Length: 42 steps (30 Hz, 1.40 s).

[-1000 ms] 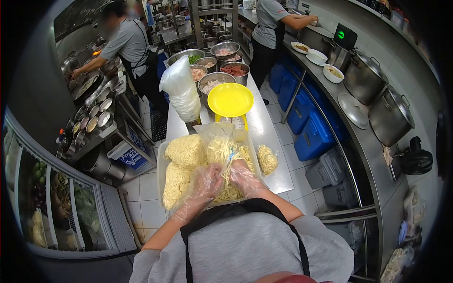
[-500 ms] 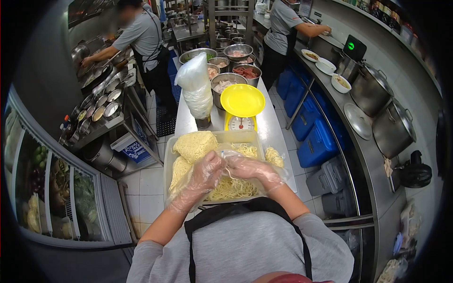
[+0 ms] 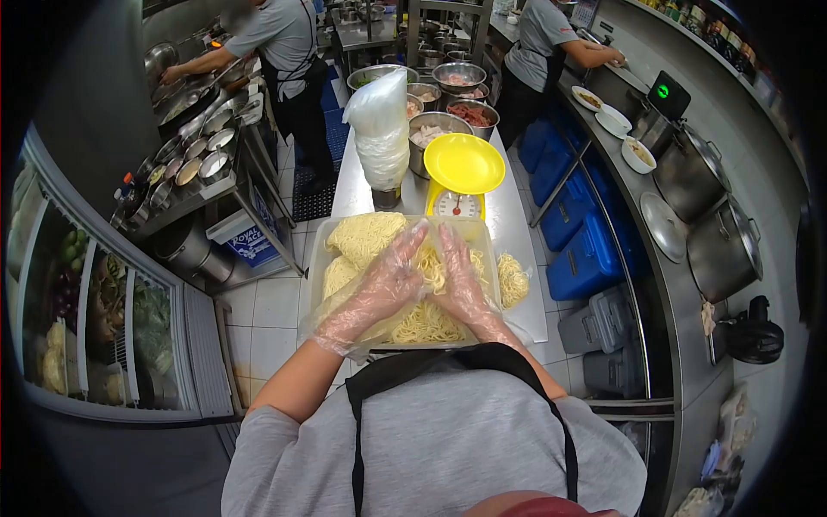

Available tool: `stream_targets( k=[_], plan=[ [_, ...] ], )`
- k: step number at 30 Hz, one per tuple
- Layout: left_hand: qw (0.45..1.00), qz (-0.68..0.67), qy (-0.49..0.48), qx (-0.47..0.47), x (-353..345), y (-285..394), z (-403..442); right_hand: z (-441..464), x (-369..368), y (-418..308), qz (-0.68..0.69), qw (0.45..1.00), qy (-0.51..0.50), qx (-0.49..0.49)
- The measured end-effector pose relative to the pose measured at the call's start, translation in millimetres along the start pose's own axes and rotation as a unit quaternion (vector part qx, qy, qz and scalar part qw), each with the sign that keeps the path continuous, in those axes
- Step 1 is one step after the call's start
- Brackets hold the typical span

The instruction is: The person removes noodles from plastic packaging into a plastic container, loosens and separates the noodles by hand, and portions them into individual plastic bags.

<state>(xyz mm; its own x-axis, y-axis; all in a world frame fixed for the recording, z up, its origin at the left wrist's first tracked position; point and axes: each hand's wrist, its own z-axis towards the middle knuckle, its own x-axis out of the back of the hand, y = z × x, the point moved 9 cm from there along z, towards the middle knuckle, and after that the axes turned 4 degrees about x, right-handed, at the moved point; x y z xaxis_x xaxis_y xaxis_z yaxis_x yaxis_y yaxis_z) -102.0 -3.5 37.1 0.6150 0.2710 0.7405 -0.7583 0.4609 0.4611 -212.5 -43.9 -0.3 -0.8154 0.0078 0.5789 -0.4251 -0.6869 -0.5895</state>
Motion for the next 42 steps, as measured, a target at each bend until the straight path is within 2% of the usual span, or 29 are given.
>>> stream_targets(
  k=[1, 3, 4, 5, 6, 9, 11, 12, 14, 15, 16, 19, 20, 22, 23, 25, 27, 28, 29, 31, 32, 33, 35, 36, 37, 39, 40, 41, 42],
  plan=[
    [0.992, -0.088, -0.025, 0.082, 6, -5, 4, 1, -1, 5, 0.000, 1.000, 0.000, 0.001],
    [0.970, -0.176, -0.047, 0.161, 8, -16, 3, 5, -5, 19, 0.079, 0.994, -0.066, -0.035],
    [0.936, -0.284, -0.016, 0.208, 12, -31, -4, 7, 2, 21, 0.078, 0.994, -0.066, -0.033],
    [0.886, -0.388, 0.014, 0.253, 13, -43, -11, 6, 3, 29, 0.057, 0.989, -0.111, -0.074],
    [0.868, -0.404, 0.064, 0.281, 34, -36, -11, 3, 4, 37, 0.034, 0.980, -0.157, -0.116],
    [0.837, -0.459, 0.063, 0.290, 32, -55, -19, 5, 16, 43, -0.046, 0.976, -0.196, -0.086],
    [0.837, -0.445, 0.051, 0.314, 27, -65, -22, 18, 33, 25, -0.070, 0.979, -0.190, -0.038],
    [0.896, -0.355, 0.040, 0.263, 27, -68, -19, 26, 39, 13, -0.027, 0.977, -0.202, -0.054],
    [0.942, -0.257, 0.028, 0.216, 33, -59, -16, 45, 48, -4, 0.011, 0.967, -0.243, -0.074],
    [0.908, -0.334, -0.013, 0.252, 31, -49, -12, 52, 48, -8, 0.006, 0.960, -0.271, -0.078],
    [0.866, -0.409, -0.053, 0.282, 26, -42, -10, 64, 58, -35, 0.022, 0.974, -0.224, 0.028],
    [0.880, -0.420, -0.054, 0.214, 33, -33, 1, 92, 62, -79, 0.055, 0.963, -0.262, 0.043],
    [0.880, -0.420, -0.053, 0.216, 34, -31, 5, 100, 58, -82, 0.056, 0.962, -0.264, 0.043],
    [0.832, -0.483, -0.084, 0.260, 25, -30, 4, 118, 63, -100, 0.155, 0.965, -0.182, 0.113],
    [0.829, -0.484, -0.086, 0.265, 20, -37, 3, 122, 60, -97, 0.222, 0.960, -0.146, 0.090],
    [0.843, -0.453, -0.103, 0.271, 19, -40, 2, 120, 39, -84, 0.201, 0.965, -0.169, 0.013],
    [0.838, -0.442, -0.121, 0.295, 20, -42, -4, 103, 14, -81, 0.183, 0.961, -0.209, -0.020],
    [0.837, -0.447, -0.102, 0.298, 23, -43, -4, 95, 2, -84, 0.045, 0.967, -0.244, 0.049],
    [0.835, -0.453, -0.082, 0.301, 25, -46, -5, 85, -10, -71, 0.048, 0.967, -0.246, 0.047],
    [0.827, -0.474, -0.078, 0.291, 19, -56, -8, 58, -39, -63, -0.112, 0.928, -0.334, 0.121],
    [0.837, -0.466, -0.083, 0.274, 16, -58, -10, 56, -38, -50, -0.171, 0.926, -0.324, 0.095],
    [0.848, -0.457, -0.087, 0.255, 17, -54, -8, 63, -25, -60, -0.169, 0.926, -0.324, 0.093],
    [0.861, -0.416, -0.080, 0.281, 19, -55, -7, 81, 7, -80, -0.021, 0.938, -0.342, 0.048],
    [0.858, -0.419, -0.071, 0.288, 21, -58, -7, 83, 17, -74, -0.007, 0.935, -0.354, -0.002],
    [0.855, -0.422, -0.062, 0.295, 22, -59, -7, 79, 16, -70, -0.006, 0.935, -0.353, -0.004],
    [0.857, -0.420, -0.060, 0.291, 25, -53, -5, 75, 24, -79, -0.063, 0.961, -0.229, 0.139],
    [0.860, -0.420, -0.056, 0.286, 27, -51, -4, 66, 9, -65, -0.099, 0.954, -0.237, 0.154],
    [0.859, -0.420, -0.059, 0.287, 27, -49, -4, 61, -2, -51, -0.099, 0.955, -0.236, 0.151],
    [0.857, -0.420, -0.070, 0.290, 26, -48, -5, 55, -15, -29, -0.079, 0.955, -0.279, 0.064]
  ],
)
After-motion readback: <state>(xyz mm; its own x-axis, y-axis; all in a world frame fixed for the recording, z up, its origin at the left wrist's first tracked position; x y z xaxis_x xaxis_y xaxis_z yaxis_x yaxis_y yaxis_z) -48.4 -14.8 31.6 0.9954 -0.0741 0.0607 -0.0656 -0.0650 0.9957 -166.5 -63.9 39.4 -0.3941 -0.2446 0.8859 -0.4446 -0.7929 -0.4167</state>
